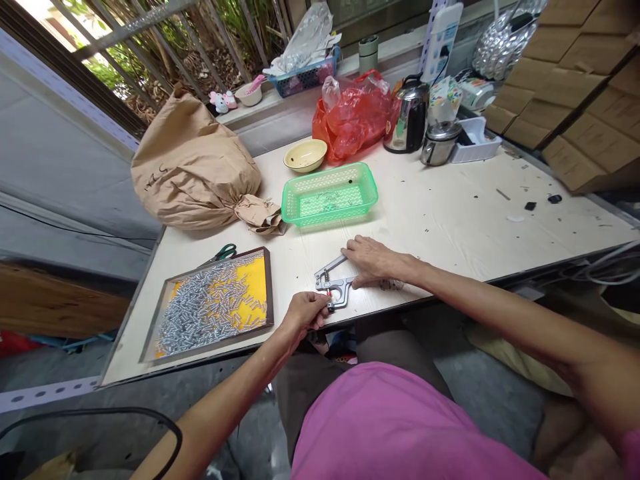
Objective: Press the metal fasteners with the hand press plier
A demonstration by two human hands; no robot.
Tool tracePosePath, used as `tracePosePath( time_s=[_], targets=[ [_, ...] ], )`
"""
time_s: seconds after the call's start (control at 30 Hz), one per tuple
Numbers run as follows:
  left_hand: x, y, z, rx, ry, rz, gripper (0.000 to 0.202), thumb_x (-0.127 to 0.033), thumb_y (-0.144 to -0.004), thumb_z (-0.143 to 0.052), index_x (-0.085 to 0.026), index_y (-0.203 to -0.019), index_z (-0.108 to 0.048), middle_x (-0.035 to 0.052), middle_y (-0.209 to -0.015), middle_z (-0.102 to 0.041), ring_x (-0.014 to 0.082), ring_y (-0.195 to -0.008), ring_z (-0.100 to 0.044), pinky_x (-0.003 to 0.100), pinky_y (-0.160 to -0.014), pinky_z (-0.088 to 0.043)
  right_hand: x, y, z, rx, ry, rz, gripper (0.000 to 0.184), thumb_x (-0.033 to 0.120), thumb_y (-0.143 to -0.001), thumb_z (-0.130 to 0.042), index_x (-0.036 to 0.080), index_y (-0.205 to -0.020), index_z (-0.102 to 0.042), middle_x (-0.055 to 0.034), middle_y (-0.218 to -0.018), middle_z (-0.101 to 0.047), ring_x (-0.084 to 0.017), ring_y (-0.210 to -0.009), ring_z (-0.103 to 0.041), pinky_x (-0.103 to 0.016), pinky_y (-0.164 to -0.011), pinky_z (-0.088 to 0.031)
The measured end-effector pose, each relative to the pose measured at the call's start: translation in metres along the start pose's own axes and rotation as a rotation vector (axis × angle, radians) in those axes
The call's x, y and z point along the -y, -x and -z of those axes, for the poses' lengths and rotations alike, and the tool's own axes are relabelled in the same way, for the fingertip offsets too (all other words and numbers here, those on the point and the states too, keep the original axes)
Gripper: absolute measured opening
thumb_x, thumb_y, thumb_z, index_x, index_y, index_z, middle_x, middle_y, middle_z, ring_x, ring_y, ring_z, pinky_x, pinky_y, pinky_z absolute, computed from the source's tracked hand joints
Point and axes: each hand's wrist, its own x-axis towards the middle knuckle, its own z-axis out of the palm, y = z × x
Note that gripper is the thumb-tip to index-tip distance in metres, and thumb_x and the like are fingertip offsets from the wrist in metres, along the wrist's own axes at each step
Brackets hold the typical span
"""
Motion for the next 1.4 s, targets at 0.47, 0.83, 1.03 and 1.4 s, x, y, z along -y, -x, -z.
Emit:
tracePosePath(
  time_s=[0.47,0.83,1.03,1.4],
  targets=[
    [-0.040,-0.018,-0.016,-0.203,-1.102,-0.828,0.046,-0.031,-0.084,-0.057,-0.014,-0.126,-0.047,0.0114,-0.125,-0.053,0.0266,-0.113,-0.046,0.039,-0.095,-0.042,0.006,0.016,0.006,0.077,-0.047,-0.011,0.057,0.044,-0.069,-0.074,0.010,-0.111,-0.056,-0.0143,-0.109,-0.054,-0.028,-0.100,-0.047,-0.036,-0.078,-0.046],
    [-0.055,-0.023,-0.026,-0.214,-1.201,-0.759,0.025,-0.036,-0.088,-0.052,-0.015,-0.099,-0.059,0.0086,-0.100,-0.058,0.0237,-0.096,-0.051,0.033,-0.072,-0.047,0.021,0.009,0.019,0.203,0.031,-0.106,0.017,0.023,-0.085,-0.059,0.011,-0.096,-0.063,-0.0134,-0.098,-0.062,-0.025,-0.097,-0.056,-0.030,-0.070,-0.044],
    [-0.055,-0.026,-0.027,-0.200,-1.171,-0.735,0.020,-0.032,-0.090,-0.049,-0.018,-0.093,-0.062,0.0062,-0.094,-0.059,0.0217,-0.093,-0.051,0.030,-0.069,-0.045,0.009,0.011,0.011,0.190,-0.015,-0.016,0.018,0.025,-0.090,-0.051,0.012,-0.090,-0.064,-0.0108,-0.091,-0.065,-0.023,-0.089,-0.059,-0.029,-0.068,-0.039],
    [-0.029,-0.021,-0.029,-0.366,-1.067,-0.900,0.030,-0.030,-0.088,-0.052,-0.016,-0.115,-0.055,0.0109,-0.120,-0.054,0.0253,-0.108,-0.049,0.038,-0.088,-0.046,-0.010,0.019,0.005,0.013,-0.102,0.054,0.041,0.045,-0.083,-0.061,0.012,-0.108,-0.060,-0.0126,-0.102,-0.059,-0.024,-0.095,-0.052,-0.030,-0.077,-0.040]
  ],
)
